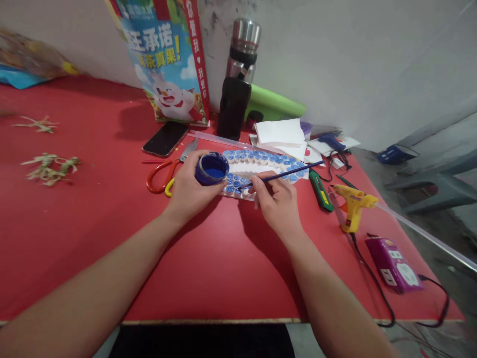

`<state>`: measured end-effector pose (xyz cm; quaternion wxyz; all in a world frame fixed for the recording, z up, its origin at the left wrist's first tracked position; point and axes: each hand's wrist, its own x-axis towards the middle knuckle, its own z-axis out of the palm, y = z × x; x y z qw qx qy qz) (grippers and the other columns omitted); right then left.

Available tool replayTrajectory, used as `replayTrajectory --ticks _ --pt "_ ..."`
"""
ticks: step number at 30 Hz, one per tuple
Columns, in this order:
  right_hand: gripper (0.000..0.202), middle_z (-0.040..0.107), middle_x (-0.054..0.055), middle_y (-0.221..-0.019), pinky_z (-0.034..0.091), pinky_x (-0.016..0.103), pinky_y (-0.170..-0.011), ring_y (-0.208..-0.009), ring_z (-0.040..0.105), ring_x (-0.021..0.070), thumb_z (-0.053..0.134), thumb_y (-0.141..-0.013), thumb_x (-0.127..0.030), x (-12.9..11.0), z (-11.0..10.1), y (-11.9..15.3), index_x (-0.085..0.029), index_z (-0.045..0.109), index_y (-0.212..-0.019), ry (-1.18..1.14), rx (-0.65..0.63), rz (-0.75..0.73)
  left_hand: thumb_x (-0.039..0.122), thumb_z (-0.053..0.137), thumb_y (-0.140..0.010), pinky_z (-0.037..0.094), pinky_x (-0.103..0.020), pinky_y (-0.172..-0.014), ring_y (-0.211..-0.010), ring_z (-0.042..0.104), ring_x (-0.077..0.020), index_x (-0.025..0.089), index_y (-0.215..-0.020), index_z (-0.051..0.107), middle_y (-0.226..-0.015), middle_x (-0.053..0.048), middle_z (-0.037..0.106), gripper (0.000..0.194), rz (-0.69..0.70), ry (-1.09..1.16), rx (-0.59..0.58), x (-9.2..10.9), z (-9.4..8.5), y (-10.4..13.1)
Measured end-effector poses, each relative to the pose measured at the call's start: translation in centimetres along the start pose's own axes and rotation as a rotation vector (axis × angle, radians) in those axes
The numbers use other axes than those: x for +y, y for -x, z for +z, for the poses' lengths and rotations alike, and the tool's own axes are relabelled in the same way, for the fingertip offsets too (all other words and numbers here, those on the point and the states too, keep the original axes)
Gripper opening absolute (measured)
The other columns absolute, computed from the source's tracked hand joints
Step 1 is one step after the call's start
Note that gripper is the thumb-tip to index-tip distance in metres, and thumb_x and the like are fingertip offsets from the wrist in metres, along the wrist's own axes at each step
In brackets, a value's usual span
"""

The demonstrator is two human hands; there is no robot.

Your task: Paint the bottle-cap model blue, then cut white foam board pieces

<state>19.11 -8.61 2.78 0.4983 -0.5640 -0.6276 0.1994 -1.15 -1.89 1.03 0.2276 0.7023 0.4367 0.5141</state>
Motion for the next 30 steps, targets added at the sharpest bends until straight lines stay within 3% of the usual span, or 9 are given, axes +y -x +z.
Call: replayTrajectory --ticks 11,30 --pt "0.026 0.071 0.001 -0.071 0.045 0.028 -0.057 -0.056 0.062 0.0140 0.061 -0.103 -0.041 -0.08 -0.15 -0.07 -0.021 0.067 -0.089 0.018 0.043 -0.016 0.022 0.085 -0.070 0.057 -0.039 -0.100 -0.110 0.071 -0.0254 0.024 -0.114 0.063 -0.116 -0.004 0.073 0.049 0.045 0.012 0.016 -0.23 0.17 0.03" --pt "0.024 0.070 0.002 -0.072 0.045 0.029 -0.058 -0.061 0.061 0.0151 0.061 -0.103 -0.039 -0.51 -0.03 0.10 -0.021 0.068 -0.089 0.019 -0.020 -0.026 0.021 0.086 -0.069 0.057 -0.039 -0.101 -0.110 0.071 -0.0245 0.021 -0.115 0.065 -0.117 -0.005 0.074 0.051 0.038 0.004 0.022 -0.20 0.16 0.06"
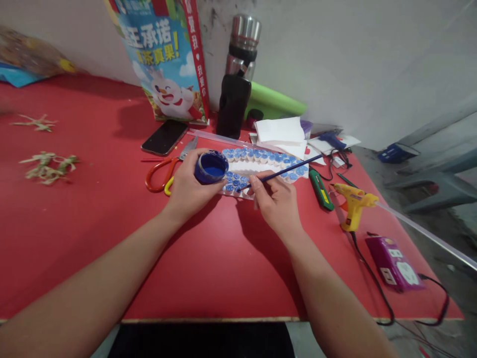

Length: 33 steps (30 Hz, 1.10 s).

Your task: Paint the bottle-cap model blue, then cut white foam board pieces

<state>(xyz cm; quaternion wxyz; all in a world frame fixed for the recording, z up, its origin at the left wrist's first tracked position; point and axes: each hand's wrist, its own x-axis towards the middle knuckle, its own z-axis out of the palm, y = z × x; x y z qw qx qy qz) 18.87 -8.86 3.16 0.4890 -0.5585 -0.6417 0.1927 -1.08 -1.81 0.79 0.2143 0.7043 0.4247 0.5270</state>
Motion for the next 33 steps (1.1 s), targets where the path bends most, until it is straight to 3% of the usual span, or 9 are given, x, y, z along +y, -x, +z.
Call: replayTrajectory --ticks 33 --pt "0.025 0.068 0.001 -0.070 0.044 0.029 -0.056 -0.056 0.058 0.0140 0.061 -0.103 -0.040 -0.14 -0.23 0.02 -0.021 0.069 -0.089 0.020 -0.021 0.016 0.023 0.087 -0.068 0.057 -0.040 -0.102 -0.111 0.070 -0.0261 0.023 -0.115 0.063 -0.119 -0.004 0.074 0.052 -0.026 -0.023 -0.022 0.15 -0.07 -0.07"
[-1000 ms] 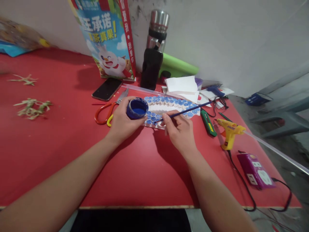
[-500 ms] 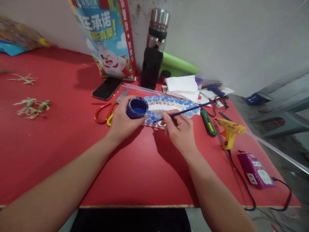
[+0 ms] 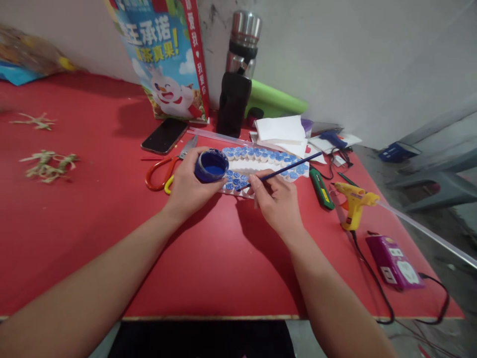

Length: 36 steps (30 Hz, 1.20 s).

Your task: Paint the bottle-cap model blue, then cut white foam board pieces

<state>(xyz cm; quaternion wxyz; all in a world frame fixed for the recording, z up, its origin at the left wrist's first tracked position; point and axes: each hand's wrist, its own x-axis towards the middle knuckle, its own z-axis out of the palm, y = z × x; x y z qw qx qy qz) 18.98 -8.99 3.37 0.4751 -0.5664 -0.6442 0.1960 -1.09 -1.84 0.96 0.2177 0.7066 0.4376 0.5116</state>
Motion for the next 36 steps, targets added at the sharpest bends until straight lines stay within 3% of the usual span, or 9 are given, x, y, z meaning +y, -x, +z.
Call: replayTrajectory --ticks 36 --pt "0.027 0.069 0.001 -0.073 0.046 0.029 -0.056 -0.058 0.060 0.0142 0.060 -0.103 -0.044 -0.05 0.02 -0.11 -0.021 0.068 -0.090 -0.007 0.024 -0.012 0.022 0.087 -0.067 0.057 -0.041 -0.103 -0.112 0.070 -0.0268 0.025 -0.116 0.062 -0.118 -0.003 0.072 0.054 -0.010 0.006 0.006 -0.19 0.14 0.04"
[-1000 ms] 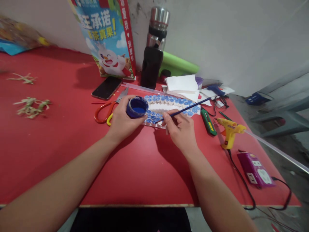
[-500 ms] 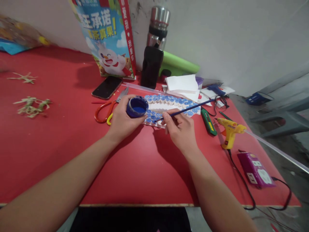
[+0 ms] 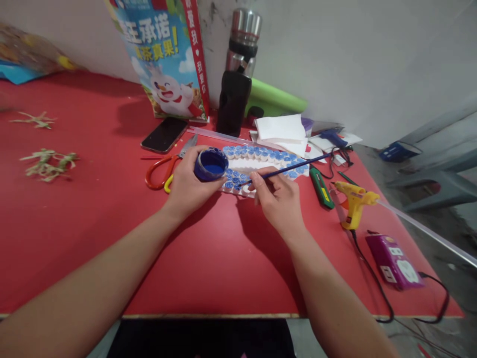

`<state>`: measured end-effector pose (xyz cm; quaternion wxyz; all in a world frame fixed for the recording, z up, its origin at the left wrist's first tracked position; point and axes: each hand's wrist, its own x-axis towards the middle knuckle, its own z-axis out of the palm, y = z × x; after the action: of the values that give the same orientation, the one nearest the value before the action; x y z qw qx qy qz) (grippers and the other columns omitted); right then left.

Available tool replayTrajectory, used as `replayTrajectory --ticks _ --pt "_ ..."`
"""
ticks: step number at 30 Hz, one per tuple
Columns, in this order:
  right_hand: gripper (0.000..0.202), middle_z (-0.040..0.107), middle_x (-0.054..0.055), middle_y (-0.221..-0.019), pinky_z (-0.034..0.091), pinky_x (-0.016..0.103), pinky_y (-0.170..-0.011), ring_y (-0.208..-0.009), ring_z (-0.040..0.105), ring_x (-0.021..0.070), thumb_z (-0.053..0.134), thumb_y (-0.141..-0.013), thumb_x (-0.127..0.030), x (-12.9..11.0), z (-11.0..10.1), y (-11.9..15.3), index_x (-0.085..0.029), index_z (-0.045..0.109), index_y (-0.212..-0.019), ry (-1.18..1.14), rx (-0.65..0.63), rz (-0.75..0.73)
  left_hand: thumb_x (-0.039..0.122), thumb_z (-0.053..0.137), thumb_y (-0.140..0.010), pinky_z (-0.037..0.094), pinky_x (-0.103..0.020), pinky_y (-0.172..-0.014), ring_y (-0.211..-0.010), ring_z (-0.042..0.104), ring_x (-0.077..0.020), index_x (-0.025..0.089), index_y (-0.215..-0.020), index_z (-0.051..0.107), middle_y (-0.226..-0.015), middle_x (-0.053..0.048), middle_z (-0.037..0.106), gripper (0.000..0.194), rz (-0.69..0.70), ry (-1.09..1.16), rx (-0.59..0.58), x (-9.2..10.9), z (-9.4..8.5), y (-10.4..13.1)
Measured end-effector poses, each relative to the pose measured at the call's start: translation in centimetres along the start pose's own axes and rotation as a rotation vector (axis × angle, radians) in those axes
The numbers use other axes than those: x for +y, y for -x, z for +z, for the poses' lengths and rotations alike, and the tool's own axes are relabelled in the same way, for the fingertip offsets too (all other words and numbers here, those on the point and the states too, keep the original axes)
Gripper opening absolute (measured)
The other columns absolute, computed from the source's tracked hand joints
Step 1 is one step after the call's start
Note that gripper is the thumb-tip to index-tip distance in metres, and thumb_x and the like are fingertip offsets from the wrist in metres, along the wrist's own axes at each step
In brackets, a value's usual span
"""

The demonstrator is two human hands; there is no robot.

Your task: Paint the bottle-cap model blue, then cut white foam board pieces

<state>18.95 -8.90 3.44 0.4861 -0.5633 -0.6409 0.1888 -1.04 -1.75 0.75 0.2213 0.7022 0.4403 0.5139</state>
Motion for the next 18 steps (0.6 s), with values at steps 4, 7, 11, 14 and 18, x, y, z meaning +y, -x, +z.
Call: replayTrajectory --ticks 4,7,11,14,18 --pt "0.027 0.069 0.002 -0.071 0.045 0.029 -0.056 -0.058 0.060 0.0144 0.061 -0.103 -0.043 -0.02 -0.03 0.00 -0.021 0.068 -0.088 0.002 -0.029 0.000 0.021 0.088 -0.067 0.057 -0.041 -0.102 -0.111 0.070 -0.0266 0.025 -0.116 0.062 -0.119 -0.004 0.073 0.055 0.008 0.000 0.001 -0.03 -0.03 0.02" --pt "0.027 0.069 0.001 -0.071 0.045 0.029 -0.055 -0.057 0.060 0.0145 0.060 -0.103 -0.043 0.00 -0.18 -0.04 -0.021 0.068 -0.089 -0.001 -0.010 0.011 0.021 0.089 -0.066 0.057 -0.041 -0.102 -0.111 0.070 -0.0267 0.025 -0.115 0.062 -0.119 -0.004 0.073 0.056 0.016 0.004 0.009 -0.10 -0.05 0.02" --pt "0.027 0.069 0.001 -0.070 0.046 0.029 -0.055 -0.057 0.061 0.0144 0.060 -0.103 -0.043 0.05 -0.29 -0.09 -0.021 0.067 -0.087 0.002 -0.001 0.023 0.022 0.088 -0.067 0.057 -0.040 -0.103 -0.111 0.070 -0.0263 0.025 -0.115 0.063 -0.120 -0.004 0.072 0.054 0.014 -0.006 0.004 -0.17 -0.06 0.00" --pt "0.026 0.069 0.001 -0.070 0.045 0.029 -0.054 -0.055 0.059 0.0138 0.060 -0.102 -0.042 0.07 -0.21 -0.09 -0.021 0.067 -0.088 0.009 -0.013 0.022 0.022 0.087 -0.068 0.057 -0.040 -0.102 -0.111 0.070 -0.0261 0.025 -0.116 0.063 -0.119 -0.004 0.072 0.054 0.011 -0.006 0.000 -0.11 -0.07 0.00" --pt "0.026 0.067 0.001 -0.068 0.045 0.028 -0.054 -0.054 0.058 0.0135 0.060 -0.102 -0.040 -0.07 -0.25 -0.08 -0.021 0.068 -0.087 0.024 -0.001 0.012 0.020 0.087 -0.068 0.056 -0.040 -0.103 -0.112 0.070 -0.0256 0.024 -0.116 0.063 -0.119 -0.004 0.072 0.054 0.015 -0.009 -0.002 -0.01 -0.07 0.02"
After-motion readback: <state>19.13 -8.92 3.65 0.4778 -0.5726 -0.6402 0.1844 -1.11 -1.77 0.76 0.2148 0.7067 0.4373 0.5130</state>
